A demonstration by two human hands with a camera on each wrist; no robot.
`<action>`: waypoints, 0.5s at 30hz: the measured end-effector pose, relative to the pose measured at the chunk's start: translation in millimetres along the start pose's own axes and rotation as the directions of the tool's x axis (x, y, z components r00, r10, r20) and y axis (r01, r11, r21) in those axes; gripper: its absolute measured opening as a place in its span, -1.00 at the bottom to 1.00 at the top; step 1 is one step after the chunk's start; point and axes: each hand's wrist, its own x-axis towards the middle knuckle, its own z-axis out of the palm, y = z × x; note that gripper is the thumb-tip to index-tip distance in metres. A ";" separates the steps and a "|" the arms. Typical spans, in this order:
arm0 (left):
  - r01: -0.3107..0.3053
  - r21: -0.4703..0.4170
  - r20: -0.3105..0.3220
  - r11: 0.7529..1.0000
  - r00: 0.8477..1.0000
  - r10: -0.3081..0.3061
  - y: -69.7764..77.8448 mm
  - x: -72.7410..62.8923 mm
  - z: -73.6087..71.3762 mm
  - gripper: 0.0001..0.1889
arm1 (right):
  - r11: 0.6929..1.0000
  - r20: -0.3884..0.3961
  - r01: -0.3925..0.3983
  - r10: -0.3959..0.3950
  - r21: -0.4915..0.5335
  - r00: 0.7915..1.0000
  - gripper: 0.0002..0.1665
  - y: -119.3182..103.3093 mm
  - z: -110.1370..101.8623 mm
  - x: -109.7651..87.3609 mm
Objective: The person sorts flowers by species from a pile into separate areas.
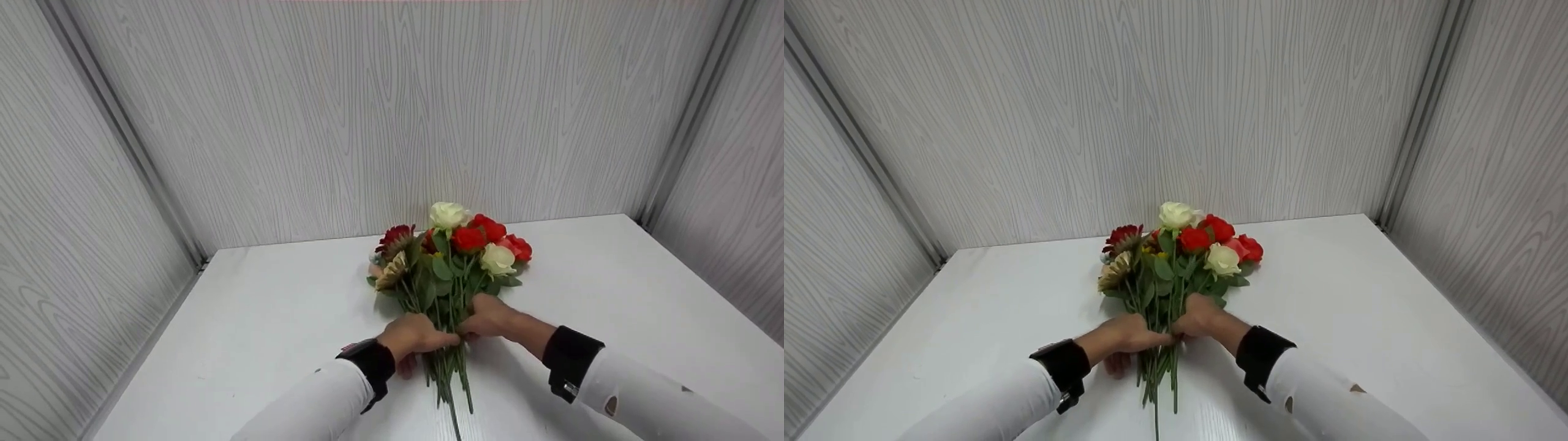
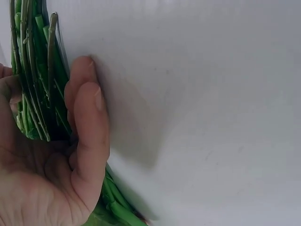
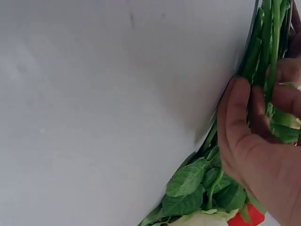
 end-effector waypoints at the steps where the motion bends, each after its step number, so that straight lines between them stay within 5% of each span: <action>1: 0.003 0.005 -0.005 1.000 1.000 -0.003 1.3 0.8 -0.5 -0.27 | 1.000 -0.011 0.003 -0.003 -0.017 1.000 -0.93 -0.5 -1.3 0.7; 15: -0.010 0.125 -0.070 0.992 0.997 0.019 9.8 7.1 6.2 -0.24 | 0.986 0.015 -0.032 0.030 0.166 0.999 -0.93 -1.9 -0.9 7.6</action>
